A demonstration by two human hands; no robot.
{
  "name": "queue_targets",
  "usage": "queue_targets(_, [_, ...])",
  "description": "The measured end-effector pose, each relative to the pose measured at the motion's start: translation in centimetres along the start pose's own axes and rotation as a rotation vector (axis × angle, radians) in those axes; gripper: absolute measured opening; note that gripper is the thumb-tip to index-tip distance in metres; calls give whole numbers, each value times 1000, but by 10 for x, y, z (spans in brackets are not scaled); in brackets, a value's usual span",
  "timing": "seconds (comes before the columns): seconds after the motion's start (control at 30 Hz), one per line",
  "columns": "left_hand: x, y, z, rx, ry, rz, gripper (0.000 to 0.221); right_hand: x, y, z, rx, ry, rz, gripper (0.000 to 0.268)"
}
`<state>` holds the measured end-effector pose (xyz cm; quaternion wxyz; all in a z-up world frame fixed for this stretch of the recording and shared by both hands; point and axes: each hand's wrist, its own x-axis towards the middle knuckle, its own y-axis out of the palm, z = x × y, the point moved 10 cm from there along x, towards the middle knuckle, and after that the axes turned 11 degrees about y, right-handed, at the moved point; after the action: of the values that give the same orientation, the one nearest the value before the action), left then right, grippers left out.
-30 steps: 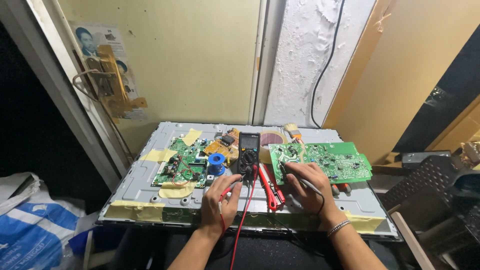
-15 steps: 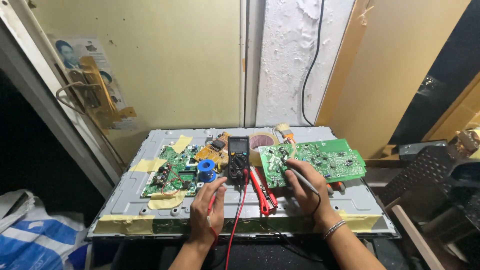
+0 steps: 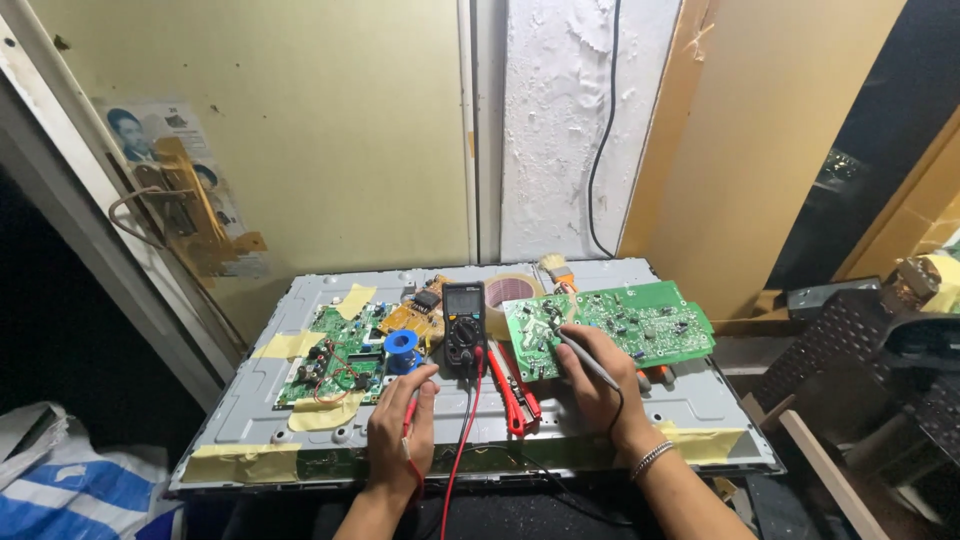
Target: Testing and diagnosing TV circuit boards using a digital multimeter and probes on a repair bench.
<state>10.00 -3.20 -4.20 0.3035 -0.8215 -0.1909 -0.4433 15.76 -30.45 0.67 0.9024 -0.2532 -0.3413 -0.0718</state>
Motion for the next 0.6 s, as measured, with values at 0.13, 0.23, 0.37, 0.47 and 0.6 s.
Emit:
queue_targets(0.13, [0, 0, -1, -9, -17, 18, 26, 0, -1, -3, -17, -11, -28, 18])
queue_targets(0.23, [1, -5, -2, -42, -94, -6, 33, 0, 0, -6, -6, 28, -23, 17])
queue_targets(0.37, [0, -3, 5, 25, -155, 44, 41, -2, 1, -5, -26, 11, -35, 18])
queue_targets(0.47, [1, -6, 8, 14, -175, 5, 39, -2, -10, 0, -84, -55, -156, 22])
queue_targets(0.6, [0, -6, 11, 33, -201, 5, 38, 3, -12, -13, -45, 134, -151, 26])
